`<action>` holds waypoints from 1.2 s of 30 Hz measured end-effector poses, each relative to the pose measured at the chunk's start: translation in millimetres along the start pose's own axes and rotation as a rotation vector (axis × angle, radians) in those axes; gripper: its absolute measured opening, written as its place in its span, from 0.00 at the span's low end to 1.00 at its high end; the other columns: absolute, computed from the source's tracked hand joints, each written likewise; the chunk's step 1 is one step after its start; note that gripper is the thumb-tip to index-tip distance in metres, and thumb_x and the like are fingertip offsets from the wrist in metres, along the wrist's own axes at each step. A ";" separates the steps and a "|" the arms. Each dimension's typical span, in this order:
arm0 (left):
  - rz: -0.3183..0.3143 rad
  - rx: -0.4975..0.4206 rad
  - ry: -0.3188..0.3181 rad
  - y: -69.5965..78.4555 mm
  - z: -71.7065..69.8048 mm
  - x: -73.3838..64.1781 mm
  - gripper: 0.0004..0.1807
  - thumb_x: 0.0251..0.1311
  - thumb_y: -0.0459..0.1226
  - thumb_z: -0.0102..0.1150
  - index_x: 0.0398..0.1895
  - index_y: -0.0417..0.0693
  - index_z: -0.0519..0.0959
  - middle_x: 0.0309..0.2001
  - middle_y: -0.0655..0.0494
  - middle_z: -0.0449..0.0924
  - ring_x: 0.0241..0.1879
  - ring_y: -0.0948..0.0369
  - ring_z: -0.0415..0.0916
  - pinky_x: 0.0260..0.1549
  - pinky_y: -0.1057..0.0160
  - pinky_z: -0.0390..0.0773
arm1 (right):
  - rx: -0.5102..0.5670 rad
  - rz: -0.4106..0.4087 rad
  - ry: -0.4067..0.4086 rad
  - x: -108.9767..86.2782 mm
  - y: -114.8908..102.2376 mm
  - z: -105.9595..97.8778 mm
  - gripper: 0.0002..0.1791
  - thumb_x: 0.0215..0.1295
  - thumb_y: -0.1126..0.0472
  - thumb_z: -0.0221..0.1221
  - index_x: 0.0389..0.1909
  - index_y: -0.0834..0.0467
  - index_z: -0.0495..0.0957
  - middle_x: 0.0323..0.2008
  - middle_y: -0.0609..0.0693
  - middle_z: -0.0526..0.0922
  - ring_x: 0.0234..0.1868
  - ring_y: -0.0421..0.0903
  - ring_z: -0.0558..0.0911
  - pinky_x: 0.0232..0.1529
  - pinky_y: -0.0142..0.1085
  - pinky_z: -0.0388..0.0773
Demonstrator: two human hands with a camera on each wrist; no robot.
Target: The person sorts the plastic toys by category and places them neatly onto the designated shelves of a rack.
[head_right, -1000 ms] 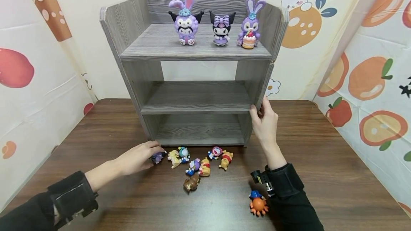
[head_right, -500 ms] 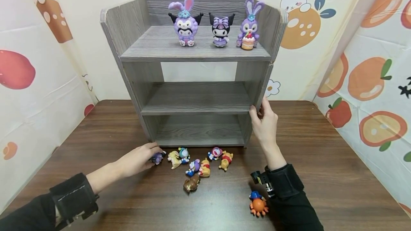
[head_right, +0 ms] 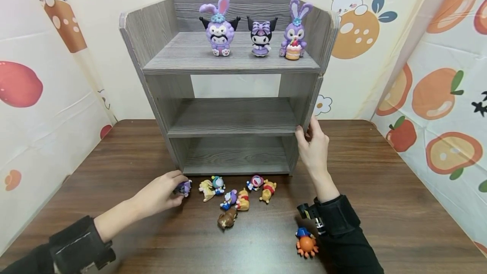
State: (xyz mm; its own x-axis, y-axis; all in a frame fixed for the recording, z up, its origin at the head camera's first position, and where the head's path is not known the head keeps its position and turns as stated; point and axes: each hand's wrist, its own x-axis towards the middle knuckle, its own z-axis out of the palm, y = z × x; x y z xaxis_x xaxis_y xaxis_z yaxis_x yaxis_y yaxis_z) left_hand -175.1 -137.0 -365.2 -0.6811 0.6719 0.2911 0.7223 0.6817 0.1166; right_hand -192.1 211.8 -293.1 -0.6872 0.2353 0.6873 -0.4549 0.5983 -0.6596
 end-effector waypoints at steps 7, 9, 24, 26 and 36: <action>-0.045 0.024 0.046 18.5 -21.1 -2.3 0.15 0.35 0.31 0.59 0.32 0.36 0.76 0.29 0.56 0.69 0.30 0.61 0.69 0.28 0.64 0.72 | 0.005 -0.008 0.005 -1.4 -2.5 0.3 0.16 0.56 0.74 0.48 0.47 0.71 0.70 0.35 0.66 0.79 0.30 0.23 0.73 0.28 0.16 0.67; -0.050 0.035 0.064 24.5 -28.3 -1.7 0.14 0.36 0.31 0.59 0.32 0.36 0.76 0.28 0.56 0.69 0.30 0.61 0.69 0.28 0.64 0.72 | 0.007 -0.011 0.005 -1.3 -2.1 0.5 0.16 0.57 0.74 0.48 0.48 0.71 0.70 0.35 0.66 0.79 0.31 0.23 0.73 0.28 0.16 0.67; -0.031 -0.023 0.190 58.8 -98.4 14.1 0.15 0.39 0.32 0.60 0.35 0.35 0.76 0.31 0.57 0.71 0.30 0.64 0.67 0.29 0.66 0.72 | 0.009 -0.005 0.016 1.6 15.3 0.8 0.16 0.58 0.71 0.49 0.48 0.67 0.72 0.35 0.63 0.79 0.31 0.23 0.73 0.28 0.17 0.67; -0.027 -0.035 0.204 61.3 -108.6 16.4 0.15 0.39 0.32 0.60 0.35 0.35 0.76 0.31 0.56 0.71 0.29 0.64 0.67 0.28 0.66 0.71 | 0.011 -0.001 0.015 0.5 5.1 0.0 0.16 0.57 0.72 0.48 0.48 0.69 0.71 0.35 0.66 0.79 0.31 0.23 0.73 0.29 0.17 0.66; 0.039 -0.043 0.252 69.8 -153.2 33.7 0.13 0.41 0.32 0.59 0.34 0.36 0.76 0.30 0.56 0.71 0.26 0.64 0.67 0.26 0.66 0.70 | 0.023 -0.011 0.006 2.9 36.6 4.5 0.17 0.59 0.69 0.49 0.51 0.62 0.72 0.37 0.60 0.80 0.32 0.25 0.74 0.28 0.17 0.68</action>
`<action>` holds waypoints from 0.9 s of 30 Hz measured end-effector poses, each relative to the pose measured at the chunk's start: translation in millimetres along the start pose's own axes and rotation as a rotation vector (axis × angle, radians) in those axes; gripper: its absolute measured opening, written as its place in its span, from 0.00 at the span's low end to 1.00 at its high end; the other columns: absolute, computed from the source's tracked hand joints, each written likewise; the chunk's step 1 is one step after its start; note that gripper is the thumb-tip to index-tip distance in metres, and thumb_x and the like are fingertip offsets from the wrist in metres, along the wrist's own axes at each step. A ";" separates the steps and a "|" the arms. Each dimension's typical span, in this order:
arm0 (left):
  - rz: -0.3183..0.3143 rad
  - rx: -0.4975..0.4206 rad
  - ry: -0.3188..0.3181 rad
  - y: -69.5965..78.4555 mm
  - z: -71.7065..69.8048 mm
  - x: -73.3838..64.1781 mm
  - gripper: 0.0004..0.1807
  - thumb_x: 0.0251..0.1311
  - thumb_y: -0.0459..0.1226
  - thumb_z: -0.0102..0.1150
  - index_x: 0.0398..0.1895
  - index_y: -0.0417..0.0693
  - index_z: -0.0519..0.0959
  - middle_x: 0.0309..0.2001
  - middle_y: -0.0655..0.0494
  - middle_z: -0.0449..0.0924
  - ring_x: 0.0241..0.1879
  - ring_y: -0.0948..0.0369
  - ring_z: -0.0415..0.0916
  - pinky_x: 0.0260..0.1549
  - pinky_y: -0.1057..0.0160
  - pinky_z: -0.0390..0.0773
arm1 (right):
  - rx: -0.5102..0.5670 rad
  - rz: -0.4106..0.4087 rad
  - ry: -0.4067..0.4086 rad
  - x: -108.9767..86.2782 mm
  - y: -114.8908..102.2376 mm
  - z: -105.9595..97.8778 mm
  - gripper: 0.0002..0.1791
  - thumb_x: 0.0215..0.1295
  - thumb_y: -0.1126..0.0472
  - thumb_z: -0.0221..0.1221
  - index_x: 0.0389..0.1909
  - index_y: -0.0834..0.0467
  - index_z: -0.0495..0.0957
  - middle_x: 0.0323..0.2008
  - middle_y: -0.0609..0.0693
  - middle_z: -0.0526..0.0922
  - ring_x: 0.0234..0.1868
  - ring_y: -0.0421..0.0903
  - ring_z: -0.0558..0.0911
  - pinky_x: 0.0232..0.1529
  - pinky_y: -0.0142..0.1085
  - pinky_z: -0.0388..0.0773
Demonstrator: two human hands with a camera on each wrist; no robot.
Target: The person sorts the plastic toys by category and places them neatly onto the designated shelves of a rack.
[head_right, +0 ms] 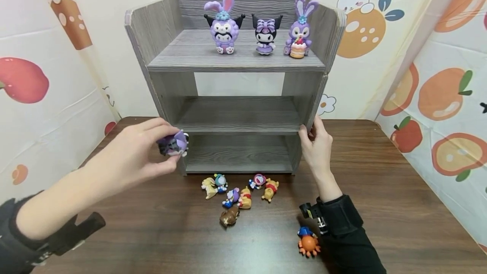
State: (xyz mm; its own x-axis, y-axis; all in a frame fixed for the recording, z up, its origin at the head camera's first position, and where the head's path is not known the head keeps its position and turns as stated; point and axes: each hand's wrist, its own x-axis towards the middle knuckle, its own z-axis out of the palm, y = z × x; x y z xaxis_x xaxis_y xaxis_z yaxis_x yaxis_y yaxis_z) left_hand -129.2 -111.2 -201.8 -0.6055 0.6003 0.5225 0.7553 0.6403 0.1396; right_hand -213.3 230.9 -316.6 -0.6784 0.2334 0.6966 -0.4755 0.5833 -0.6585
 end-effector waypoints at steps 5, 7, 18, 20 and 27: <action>0.023 0.036 -0.015 -3.6 -9.8 14.0 0.13 0.41 0.33 0.58 0.33 0.37 0.76 0.28 0.60 0.68 0.25 0.65 0.66 0.25 0.68 0.69 | -0.002 -0.010 0.003 0.3 1.9 0.7 0.18 0.59 0.68 0.49 0.51 0.61 0.72 0.37 0.59 0.80 0.32 0.25 0.75 0.28 0.18 0.68; 0.026 0.067 -0.021 -9.0 -12.2 20.4 0.14 0.41 0.35 0.58 0.34 0.38 0.77 0.28 0.62 0.67 0.26 0.66 0.65 0.26 0.69 0.68 | -0.006 -0.008 0.003 0.4 1.0 0.7 0.17 0.59 0.68 0.49 0.51 0.61 0.72 0.37 0.59 0.80 0.32 0.25 0.74 0.28 0.18 0.68; 0.043 0.179 -0.012 -29.0 -33.9 66.3 0.12 0.39 0.41 0.58 0.29 0.46 0.77 0.26 0.61 0.69 0.24 0.64 0.64 0.24 0.68 0.64 | -0.001 0.008 0.006 -2.7 -34.2 -2.4 0.16 0.57 0.74 0.47 0.47 0.71 0.70 0.35 0.66 0.78 0.30 0.24 0.73 0.28 0.16 0.66; 0.036 0.206 -0.016 -31.2 -38.3 75.2 0.09 0.39 0.40 0.57 0.26 0.47 0.76 0.24 0.60 0.69 0.23 0.63 0.64 0.22 0.67 0.63 | -0.007 0.012 0.005 -3.1 -37.1 -2.5 0.16 0.57 0.74 0.47 0.47 0.71 0.70 0.35 0.66 0.78 0.30 0.24 0.73 0.28 0.16 0.67; -0.042 0.280 -0.042 -42.5 -53.4 100.8 0.11 0.45 0.42 0.56 0.25 0.43 0.75 0.24 0.54 0.71 0.25 0.58 0.64 0.23 0.64 0.64 | -0.006 0.005 0.005 -3.3 -35.3 -2.4 0.16 0.57 0.74 0.48 0.48 0.71 0.70 0.35 0.66 0.78 0.31 0.23 0.73 0.28 0.16 0.66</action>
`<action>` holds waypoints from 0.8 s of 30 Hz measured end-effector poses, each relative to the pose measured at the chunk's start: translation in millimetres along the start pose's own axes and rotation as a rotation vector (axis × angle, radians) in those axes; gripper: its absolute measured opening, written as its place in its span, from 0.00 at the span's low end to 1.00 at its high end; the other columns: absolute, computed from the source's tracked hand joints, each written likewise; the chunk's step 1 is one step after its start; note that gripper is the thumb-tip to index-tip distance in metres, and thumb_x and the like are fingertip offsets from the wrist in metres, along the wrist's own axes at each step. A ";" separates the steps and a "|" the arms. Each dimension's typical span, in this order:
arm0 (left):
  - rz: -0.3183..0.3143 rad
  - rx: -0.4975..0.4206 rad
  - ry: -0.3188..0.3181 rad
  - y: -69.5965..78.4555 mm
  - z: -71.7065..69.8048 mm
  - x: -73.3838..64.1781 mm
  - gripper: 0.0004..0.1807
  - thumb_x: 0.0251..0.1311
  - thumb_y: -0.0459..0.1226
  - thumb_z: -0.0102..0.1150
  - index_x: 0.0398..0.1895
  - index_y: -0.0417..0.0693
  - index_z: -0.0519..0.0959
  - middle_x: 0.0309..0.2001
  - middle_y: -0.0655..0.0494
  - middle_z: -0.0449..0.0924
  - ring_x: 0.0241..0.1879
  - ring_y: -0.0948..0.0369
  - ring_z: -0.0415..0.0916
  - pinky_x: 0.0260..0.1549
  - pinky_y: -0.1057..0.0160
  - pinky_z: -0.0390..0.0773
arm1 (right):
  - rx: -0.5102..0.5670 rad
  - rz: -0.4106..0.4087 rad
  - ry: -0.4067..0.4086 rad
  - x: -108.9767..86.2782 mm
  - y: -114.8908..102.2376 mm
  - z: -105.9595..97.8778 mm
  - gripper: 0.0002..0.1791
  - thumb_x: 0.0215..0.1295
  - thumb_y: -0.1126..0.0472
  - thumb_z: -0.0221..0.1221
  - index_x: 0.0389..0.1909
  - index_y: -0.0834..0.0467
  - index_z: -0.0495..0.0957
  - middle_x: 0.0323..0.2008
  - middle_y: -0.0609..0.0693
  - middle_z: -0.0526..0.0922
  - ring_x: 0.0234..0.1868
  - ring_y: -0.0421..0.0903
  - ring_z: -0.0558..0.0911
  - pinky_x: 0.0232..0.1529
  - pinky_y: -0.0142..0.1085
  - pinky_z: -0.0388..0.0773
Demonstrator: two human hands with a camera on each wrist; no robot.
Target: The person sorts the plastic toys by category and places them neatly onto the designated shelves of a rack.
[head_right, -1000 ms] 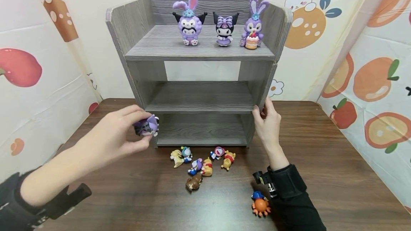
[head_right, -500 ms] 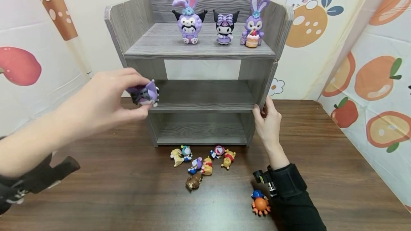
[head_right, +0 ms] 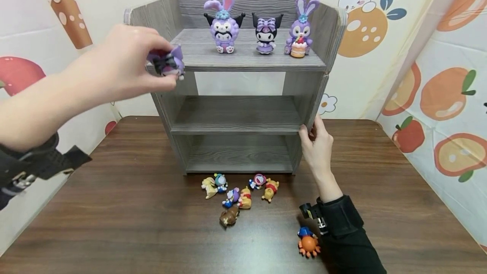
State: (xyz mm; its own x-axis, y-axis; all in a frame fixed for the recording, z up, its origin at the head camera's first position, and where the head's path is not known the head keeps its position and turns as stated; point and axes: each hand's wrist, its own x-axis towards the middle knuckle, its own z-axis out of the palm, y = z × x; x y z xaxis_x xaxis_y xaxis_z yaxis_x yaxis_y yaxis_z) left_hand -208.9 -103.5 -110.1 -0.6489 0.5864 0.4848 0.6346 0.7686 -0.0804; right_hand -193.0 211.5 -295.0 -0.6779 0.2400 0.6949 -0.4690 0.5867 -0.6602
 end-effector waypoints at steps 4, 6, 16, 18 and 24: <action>-0.050 0.046 -0.030 -5.2 -6.1 11.5 0.12 0.47 0.41 0.54 0.25 0.40 0.76 0.24 0.52 0.71 0.26 0.58 0.64 0.23 0.64 0.63 | 0.013 0.005 0.002 1.6 13.0 1.5 0.17 0.57 0.73 0.48 0.48 0.69 0.71 0.36 0.65 0.79 0.31 0.23 0.73 0.28 0.16 0.67; -0.063 0.045 -0.047 -4.7 -10.0 15.3 0.10 0.47 0.40 0.52 0.23 0.39 0.75 0.22 0.51 0.70 0.25 0.57 0.63 0.22 0.63 0.62 | 0.012 0.010 0.002 2.4 21.7 2.4 0.17 0.57 0.71 0.49 0.49 0.67 0.71 0.36 0.63 0.79 0.31 0.23 0.73 0.28 0.17 0.67; -0.109 0.061 -0.134 -3.5 -18.8 34.3 0.10 0.46 0.35 0.54 0.22 0.33 0.73 0.22 0.47 0.68 0.24 0.55 0.62 0.22 0.61 0.61 | -0.005 -0.006 0.010 3.2 37.2 4.3 0.16 0.59 0.68 0.49 0.49 0.62 0.72 0.35 0.59 0.80 0.32 0.26 0.75 0.28 0.18 0.68; -0.108 0.071 -0.156 -5.5 -18.2 39.4 0.10 0.47 0.35 0.55 0.23 0.33 0.74 0.24 0.46 0.68 0.25 0.54 0.62 0.23 0.60 0.62 | -0.007 -0.007 0.011 3.1 37.4 4.0 0.16 0.59 0.68 0.49 0.49 0.62 0.72 0.34 0.59 0.80 0.32 0.26 0.75 0.28 0.18 0.68; -0.051 0.094 -0.211 -13.4 -15.2 51.4 0.10 0.49 0.34 0.55 0.24 0.31 0.74 0.27 0.44 0.68 0.28 0.52 0.63 0.27 0.57 0.63 | 0.000 -0.003 0.004 1.9 22.5 2.0 0.16 0.57 0.71 0.49 0.48 0.66 0.72 0.35 0.62 0.80 0.30 0.24 0.74 0.28 0.17 0.67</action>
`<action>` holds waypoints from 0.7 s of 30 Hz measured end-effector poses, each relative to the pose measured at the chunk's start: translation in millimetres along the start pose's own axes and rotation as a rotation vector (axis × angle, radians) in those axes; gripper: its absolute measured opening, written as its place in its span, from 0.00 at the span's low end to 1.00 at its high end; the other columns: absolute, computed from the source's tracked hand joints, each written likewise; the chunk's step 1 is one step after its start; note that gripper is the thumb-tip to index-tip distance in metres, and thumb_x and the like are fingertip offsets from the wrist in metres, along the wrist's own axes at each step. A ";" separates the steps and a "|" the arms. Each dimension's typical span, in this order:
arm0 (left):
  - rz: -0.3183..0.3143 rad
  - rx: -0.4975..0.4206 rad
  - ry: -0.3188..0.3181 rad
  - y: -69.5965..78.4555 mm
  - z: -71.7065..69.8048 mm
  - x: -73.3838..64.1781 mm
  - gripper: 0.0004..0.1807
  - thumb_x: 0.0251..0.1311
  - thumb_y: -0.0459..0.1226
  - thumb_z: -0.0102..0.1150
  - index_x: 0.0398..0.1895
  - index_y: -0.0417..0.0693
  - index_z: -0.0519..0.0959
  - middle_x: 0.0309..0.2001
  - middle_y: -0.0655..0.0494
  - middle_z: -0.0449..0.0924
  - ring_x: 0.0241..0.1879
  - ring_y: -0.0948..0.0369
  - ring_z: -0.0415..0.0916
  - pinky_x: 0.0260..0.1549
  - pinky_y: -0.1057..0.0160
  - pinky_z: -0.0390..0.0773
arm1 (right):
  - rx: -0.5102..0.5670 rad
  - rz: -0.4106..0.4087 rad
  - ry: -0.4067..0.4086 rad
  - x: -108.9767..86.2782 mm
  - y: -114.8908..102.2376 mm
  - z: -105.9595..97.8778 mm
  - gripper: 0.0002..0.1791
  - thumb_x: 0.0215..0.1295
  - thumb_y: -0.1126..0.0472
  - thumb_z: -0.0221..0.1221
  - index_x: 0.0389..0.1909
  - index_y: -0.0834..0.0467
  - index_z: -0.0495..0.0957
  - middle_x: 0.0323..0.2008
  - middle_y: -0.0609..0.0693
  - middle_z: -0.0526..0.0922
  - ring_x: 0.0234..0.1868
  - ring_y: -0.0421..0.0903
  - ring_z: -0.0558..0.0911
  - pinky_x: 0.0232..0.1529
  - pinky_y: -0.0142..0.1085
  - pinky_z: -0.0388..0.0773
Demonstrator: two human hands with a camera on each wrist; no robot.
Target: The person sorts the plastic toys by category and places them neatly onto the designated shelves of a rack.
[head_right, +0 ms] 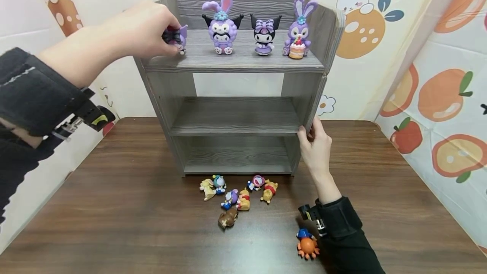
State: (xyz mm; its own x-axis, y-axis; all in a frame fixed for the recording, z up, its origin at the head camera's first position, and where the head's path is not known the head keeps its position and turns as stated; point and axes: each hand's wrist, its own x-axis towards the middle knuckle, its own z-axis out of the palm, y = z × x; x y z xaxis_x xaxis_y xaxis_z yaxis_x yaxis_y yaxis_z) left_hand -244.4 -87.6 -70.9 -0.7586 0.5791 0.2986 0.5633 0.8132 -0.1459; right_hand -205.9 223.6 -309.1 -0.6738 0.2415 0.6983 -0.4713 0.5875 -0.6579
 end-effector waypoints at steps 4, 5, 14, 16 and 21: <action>0.006 0.019 -0.040 -3.5 0.5 6.2 0.09 0.50 0.33 0.54 0.25 0.31 0.75 0.27 0.45 0.68 0.27 0.53 0.63 0.26 0.58 0.63 | -0.002 0.002 0.001 -1.6 -20.6 -2.0 0.16 0.56 0.74 0.48 0.47 0.71 0.70 0.35 0.66 0.79 0.31 0.24 0.73 0.29 0.16 0.67; 0.001 0.020 -0.051 -4.0 0.4 7.6 0.09 0.50 0.33 0.55 0.26 0.31 0.75 0.26 0.45 0.68 0.27 0.53 0.63 0.26 0.58 0.63 | -0.002 -0.002 0.001 -1.7 -21.8 -2.1 0.16 0.56 0.74 0.48 0.47 0.71 0.70 0.35 0.66 0.79 0.31 0.23 0.73 0.29 0.16 0.67; -0.029 0.015 -0.093 -7.7 0.7 14.4 0.09 0.50 0.32 0.53 0.27 0.32 0.76 0.27 0.45 0.69 0.27 0.53 0.64 0.27 0.57 0.64 | -0.007 -0.003 -0.004 -2.6 -22.7 -1.6 0.16 0.56 0.75 0.48 0.46 0.71 0.70 0.34 0.66 0.79 0.30 0.24 0.73 0.29 0.16 0.66; -0.031 0.015 -0.104 -8.2 0.8 15.3 0.09 0.50 0.33 0.54 0.27 0.32 0.75 0.27 0.45 0.69 0.28 0.53 0.64 0.28 0.57 0.64 | -0.006 -0.002 -0.001 -2.6 -22.8 -1.6 0.15 0.55 0.75 0.48 0.46 0.71 0.71 0.34 0.66 0.79 0.30 0.24 0.73 0.29 0.16 0.66; -0.027 0.006 -0.121 -8.7 1.6 16.9 0.08 0.51 0.32 0.54 0.27 0.32 0.75 0.28 0.45 0.69 0.28 0.52 0.64 0.28 0.57 0.63 | -0.001 0.004 0.006 -1.8 -22.8 -1.6 0.15 0.55 0.75 0.48 0.45 0.71 0.71 0.34 0.66 0.79 0.30 0.24 0.73 0.29 0.16 0.67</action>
State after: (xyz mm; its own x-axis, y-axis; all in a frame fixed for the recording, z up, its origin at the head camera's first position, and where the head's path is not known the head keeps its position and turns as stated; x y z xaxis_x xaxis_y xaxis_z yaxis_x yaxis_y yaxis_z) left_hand -262.6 -84.8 -66.1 -0.8075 0.5598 0.1861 0.5409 0.8285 -0.1450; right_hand -193.1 210.9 -294.9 -0.6722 0.2492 0.6972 -0.4676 0.5873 -0.6607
